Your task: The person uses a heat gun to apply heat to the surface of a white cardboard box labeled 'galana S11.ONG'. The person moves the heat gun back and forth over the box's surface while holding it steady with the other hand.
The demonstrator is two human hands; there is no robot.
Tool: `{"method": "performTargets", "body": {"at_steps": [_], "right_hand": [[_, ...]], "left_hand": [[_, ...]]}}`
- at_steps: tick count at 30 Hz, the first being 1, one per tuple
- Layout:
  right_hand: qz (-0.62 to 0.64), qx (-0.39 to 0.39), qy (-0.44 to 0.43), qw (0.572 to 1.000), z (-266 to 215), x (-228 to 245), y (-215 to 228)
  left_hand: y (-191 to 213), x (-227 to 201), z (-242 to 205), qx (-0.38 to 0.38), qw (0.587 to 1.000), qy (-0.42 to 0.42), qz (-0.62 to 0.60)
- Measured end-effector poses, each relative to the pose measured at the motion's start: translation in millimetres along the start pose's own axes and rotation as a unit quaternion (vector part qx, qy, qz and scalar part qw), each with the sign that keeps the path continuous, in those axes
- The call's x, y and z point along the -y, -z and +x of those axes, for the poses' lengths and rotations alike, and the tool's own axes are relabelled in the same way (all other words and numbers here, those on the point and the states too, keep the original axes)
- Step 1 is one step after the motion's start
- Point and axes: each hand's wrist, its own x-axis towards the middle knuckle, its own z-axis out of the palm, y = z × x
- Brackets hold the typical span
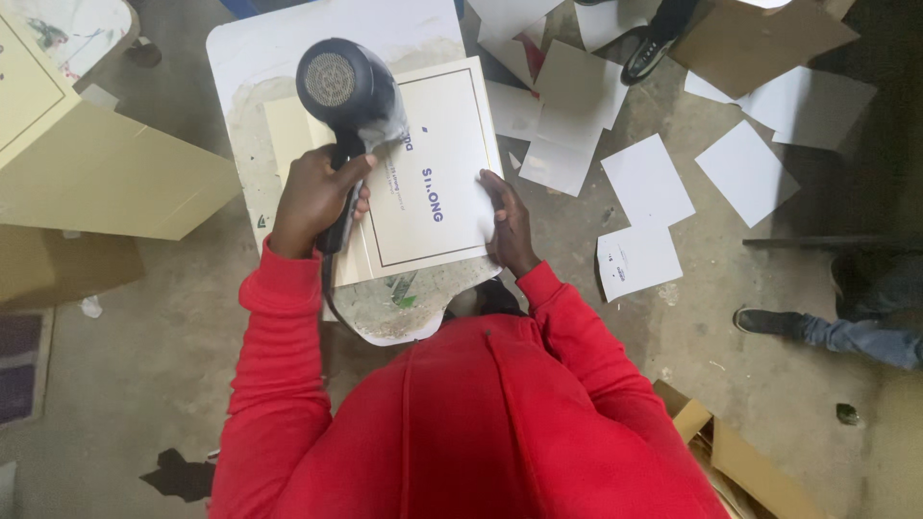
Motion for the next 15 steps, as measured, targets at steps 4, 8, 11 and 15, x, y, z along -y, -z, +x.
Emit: {"method": "performTargets", "body": {"at_steps": [4, 8, 11, 15], "right_hand": [[0.020, -0.009, -0.008, 1.000, -0.4, -0.2, -0.8], [0.006, -0.002, 0.004, 1.000, -1.6, 1.1, 2.7], [0.008, 0.000, 0.003, 1.000, 0.4, -1.5, 2.8], [0.001, 0.001, -0.001, 1.000, -0.3, -0.3, 0.7]], "left_hand": [[-4.0, -12.1, -34.7, 0.040, 0.998, 0.033, 0.039], [-7.9, -16.7, -73.6, 0.094, 0.989, 0.075, 0.084], [-3.2, -13.8, -95.4, 0.123, 0.980, 0.113, 0.107], [3.0, -2.3, -118.4, 0.165, 0.964, 0.152, 0.140]]}}
